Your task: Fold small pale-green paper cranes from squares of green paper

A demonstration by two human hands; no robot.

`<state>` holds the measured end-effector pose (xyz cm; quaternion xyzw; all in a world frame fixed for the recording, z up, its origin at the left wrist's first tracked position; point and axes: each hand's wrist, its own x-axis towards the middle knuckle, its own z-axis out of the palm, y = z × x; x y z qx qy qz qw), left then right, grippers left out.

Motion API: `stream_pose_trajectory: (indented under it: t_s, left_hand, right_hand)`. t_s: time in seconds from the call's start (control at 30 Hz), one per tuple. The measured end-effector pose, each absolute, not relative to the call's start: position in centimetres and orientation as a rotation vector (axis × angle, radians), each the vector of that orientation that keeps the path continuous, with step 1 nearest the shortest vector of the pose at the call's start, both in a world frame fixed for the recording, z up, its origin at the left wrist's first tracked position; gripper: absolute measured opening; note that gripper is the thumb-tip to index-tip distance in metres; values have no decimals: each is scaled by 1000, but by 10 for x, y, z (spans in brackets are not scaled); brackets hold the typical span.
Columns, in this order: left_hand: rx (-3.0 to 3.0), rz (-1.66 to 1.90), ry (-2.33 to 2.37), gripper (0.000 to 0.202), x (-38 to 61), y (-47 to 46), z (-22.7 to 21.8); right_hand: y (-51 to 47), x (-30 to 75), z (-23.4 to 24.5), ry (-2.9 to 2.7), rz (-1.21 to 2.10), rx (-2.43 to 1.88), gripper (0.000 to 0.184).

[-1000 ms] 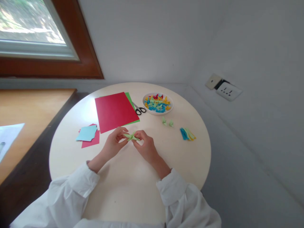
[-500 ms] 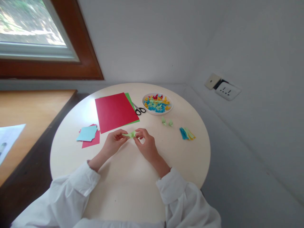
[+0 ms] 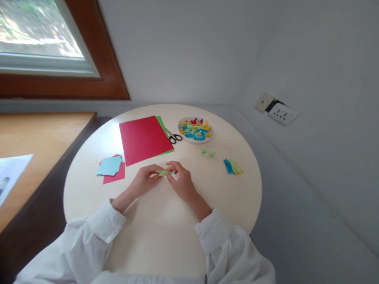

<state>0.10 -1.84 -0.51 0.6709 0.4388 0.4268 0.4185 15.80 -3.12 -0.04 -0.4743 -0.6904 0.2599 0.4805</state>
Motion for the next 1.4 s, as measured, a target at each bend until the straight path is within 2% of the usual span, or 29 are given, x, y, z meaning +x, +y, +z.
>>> stream_pose_trajectory:
  t_s: [0.27, 0.63, 0.77, 0.97, 1.4]
  left_hand:
    - [1663, 970, 1034, 19, 0, -16, -8]
    - [1126, 1025, 932, 36, 2, -19, -1]
    - [987, 1029, 894, 28, 5, -19, -2]
    - [1121, 1039, 946, 11, 9, -20, -1]
    - [1258, 1074, 1037, 13, 13, -20, -5]
  right_hand:
    - [-30, 159, -2, -1691, 641, -1217, 29]
    - [-27, 160, -7, -1501, 756, -1201, 32]
    - [-27, 159, -9, -1411, 803, -1159, 33]
    - [-28, 157, -9, -1370, 855, -1137, 34]
    - [-27, 155, -13, -1351, 972, -1058, 43]
